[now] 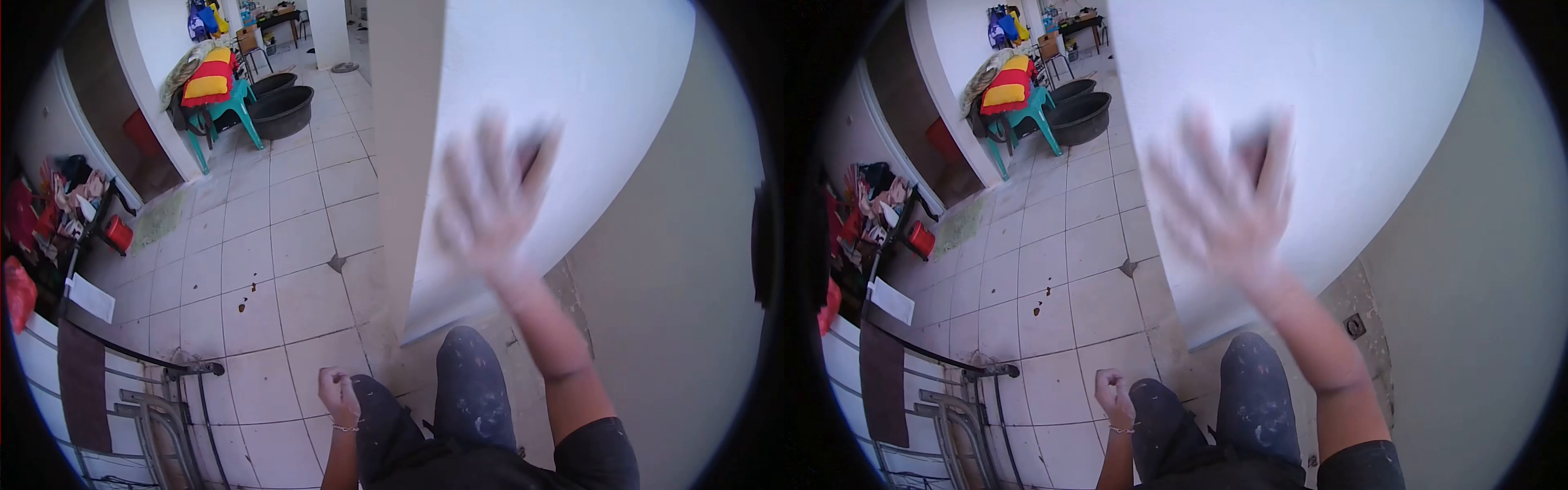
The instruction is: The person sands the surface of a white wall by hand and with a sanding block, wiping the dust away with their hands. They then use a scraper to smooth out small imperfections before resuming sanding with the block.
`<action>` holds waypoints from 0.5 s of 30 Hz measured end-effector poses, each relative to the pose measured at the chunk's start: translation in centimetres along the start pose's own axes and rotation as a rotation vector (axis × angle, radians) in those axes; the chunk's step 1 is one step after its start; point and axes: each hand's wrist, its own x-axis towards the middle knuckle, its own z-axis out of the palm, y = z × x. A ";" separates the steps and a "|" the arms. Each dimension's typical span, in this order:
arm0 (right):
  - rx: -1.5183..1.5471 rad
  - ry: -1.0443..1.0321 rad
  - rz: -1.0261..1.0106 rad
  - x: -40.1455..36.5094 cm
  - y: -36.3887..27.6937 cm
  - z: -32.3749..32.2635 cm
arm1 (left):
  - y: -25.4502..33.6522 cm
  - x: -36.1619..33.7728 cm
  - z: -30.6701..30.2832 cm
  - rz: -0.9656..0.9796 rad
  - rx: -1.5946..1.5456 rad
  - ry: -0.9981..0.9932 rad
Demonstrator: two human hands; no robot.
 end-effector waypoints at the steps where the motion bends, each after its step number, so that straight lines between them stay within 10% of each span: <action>1: 0.037 -0.075 -0.071 -6.0 -1.3 1.1 | 0.5 -0.2 0.5 0.000 -0.001 -0.084; 5: 0.017 -0.301 -0.572 -29.3 -1.8 4.3 | 3.8 -1.0 1.0 0.149 0.061 -0.463; 8: -0.153 -0.281 -0.843 -29.7 0.6 4.5 | 3.8 -2.4 0.3 0.277 0.109 -0.652; 15: -0.182 -0.038 0.124 -7.3 5.3 -0.1 | 2.9 -2.9 -1.4 0.144 0.145 -0.689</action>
